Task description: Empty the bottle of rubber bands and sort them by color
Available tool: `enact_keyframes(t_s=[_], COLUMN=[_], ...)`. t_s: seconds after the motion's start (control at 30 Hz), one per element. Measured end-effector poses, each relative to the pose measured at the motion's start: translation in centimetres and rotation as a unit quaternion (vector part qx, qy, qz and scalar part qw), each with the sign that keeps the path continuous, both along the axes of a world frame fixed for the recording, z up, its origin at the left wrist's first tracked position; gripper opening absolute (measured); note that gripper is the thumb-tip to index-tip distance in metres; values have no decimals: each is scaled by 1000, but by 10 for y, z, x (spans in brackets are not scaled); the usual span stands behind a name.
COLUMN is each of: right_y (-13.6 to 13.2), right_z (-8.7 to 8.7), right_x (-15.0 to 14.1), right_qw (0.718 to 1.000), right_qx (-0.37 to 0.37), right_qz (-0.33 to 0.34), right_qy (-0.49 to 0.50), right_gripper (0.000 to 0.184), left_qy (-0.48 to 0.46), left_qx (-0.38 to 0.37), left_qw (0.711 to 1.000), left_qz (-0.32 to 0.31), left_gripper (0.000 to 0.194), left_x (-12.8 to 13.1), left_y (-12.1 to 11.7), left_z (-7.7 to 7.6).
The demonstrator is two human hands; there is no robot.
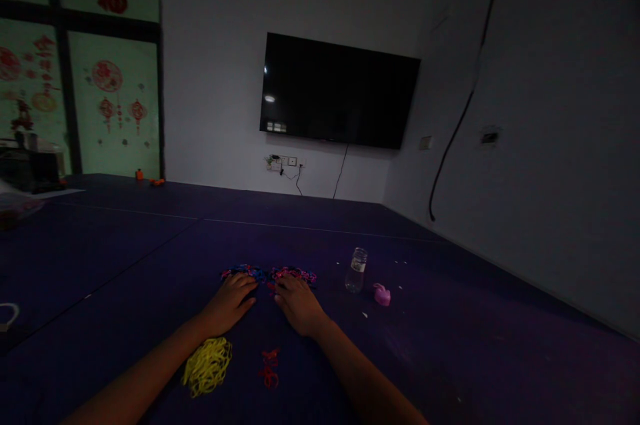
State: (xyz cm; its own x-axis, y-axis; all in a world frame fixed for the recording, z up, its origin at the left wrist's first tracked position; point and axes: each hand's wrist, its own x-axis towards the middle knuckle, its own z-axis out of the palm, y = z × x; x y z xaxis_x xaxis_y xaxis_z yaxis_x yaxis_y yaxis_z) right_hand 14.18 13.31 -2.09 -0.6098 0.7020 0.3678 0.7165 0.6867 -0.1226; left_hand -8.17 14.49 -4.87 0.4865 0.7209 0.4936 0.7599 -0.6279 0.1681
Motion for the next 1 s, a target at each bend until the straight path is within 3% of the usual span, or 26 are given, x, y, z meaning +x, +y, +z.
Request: enact_keyframes(t_s=[0.53,0.8,1.0], right_y=[-1,9,10], right_z=[0,-6,-6], right_x=[-1,9,10], right_qw=[1000,965,959], right_qx=[-12,7,13], right_qz=[-25,-241,-255], right_qy=[12,103,126], right_gripper=[35,43,46], left_qy=[-10,-3,1], left_qx=[-12,-39,-28], left_qw=[1000,999,1000], left_qz=[13,21,14], left_gripper=[34,34,31], left_x=[-4,-3,-1], left_y=[4,0,-1], left_z=[-7,-2,2])
